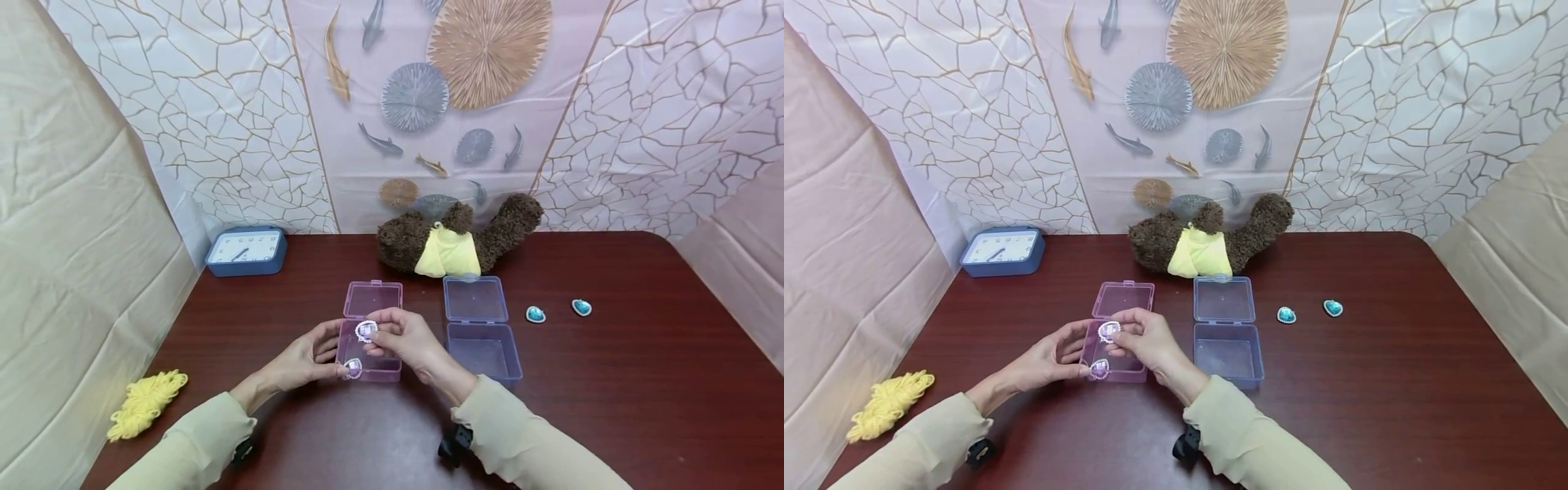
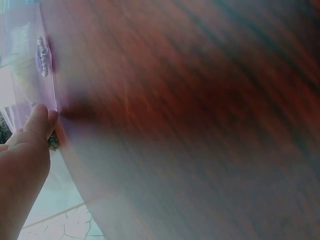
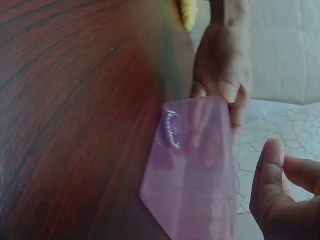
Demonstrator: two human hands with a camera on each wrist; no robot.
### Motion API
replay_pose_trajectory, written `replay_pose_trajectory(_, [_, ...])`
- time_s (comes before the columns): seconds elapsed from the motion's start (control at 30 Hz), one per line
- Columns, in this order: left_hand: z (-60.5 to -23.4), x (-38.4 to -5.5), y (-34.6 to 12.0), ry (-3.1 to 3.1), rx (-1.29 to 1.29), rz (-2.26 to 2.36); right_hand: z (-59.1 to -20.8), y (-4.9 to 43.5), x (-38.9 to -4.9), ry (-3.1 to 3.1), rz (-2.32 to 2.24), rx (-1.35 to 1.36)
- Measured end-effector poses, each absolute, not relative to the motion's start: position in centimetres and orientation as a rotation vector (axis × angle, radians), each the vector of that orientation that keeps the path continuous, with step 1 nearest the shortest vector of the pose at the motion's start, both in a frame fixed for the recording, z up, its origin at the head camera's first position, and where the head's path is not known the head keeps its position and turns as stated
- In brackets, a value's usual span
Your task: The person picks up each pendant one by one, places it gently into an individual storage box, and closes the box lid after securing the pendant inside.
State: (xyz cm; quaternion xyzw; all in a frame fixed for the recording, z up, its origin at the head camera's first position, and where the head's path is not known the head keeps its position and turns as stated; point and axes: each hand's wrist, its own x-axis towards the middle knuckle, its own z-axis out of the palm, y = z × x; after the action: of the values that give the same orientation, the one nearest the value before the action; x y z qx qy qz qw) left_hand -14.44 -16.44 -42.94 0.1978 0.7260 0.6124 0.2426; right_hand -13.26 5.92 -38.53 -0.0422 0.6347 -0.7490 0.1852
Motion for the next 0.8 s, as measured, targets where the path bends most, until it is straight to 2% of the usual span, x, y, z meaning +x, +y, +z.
replay_pose_trajectory(0.8, [-43.2,-14.5,-16.4,1.988,0.566,1.665,-38.8,3.5,-14.2,1.902,-1.844,-0.034])
